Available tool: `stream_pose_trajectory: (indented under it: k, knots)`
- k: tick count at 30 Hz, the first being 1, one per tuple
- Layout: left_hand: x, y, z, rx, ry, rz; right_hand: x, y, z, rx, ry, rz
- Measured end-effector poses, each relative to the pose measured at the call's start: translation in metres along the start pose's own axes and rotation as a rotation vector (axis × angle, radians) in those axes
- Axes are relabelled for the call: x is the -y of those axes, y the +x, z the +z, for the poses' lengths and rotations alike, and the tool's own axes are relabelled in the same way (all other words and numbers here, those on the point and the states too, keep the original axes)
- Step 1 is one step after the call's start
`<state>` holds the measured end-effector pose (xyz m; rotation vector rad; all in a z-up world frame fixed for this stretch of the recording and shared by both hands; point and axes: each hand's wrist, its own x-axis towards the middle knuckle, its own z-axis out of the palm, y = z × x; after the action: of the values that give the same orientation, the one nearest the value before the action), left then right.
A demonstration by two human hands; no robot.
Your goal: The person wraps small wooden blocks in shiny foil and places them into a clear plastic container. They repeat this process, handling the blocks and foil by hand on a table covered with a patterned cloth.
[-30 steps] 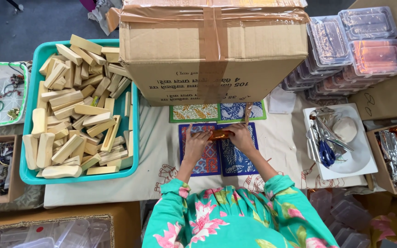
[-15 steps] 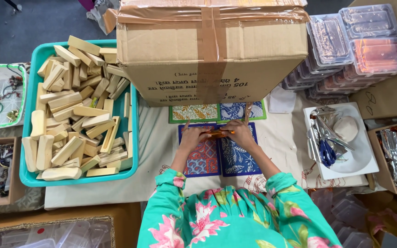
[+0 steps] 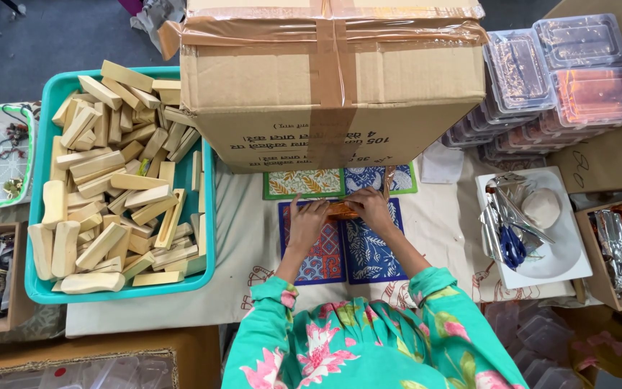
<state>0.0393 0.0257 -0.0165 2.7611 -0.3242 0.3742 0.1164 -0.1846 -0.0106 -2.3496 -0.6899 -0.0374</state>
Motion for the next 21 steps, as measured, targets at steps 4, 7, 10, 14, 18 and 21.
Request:
stream_pose_trajectory:
  k: [4, 7, 10, 14, 18, 21]
  knots:
    - [-0.003, 0.006, -0.027, 0.059, -0.102, -0.018, 0.000, -0.001, 0.002, -0.002, -0.016, 0.002]
    - [0.005, 0.000, -0.012, 0.124, -0.060, 0.036, 0.007, 0.000, -0.005, 0.007, -0.019, 0.011]
    - [0.009, -0.008, -0.001, 0.097, -0.006, 0.089, 0.014, -0.004, -0.014, -0.026, -0.166, -0.226]
    - [0.008, -0.011, -0.001, 0.033, 0.025, 0.131, 0.013, -0.014, -0.013, -0.023, -0.371, -0.330]
    - [0.008, -0.012, -0.005, 0.038, 0.056, 0.139, 0.017, -0.021, -0.015, -0.032, -0.387, -0.366]
    - [0.011, -0.012, 0.000, 0.012, 0.060, 0.155, 0.023, -0.025, -0.025, -0.037, -0.358, -0.422]
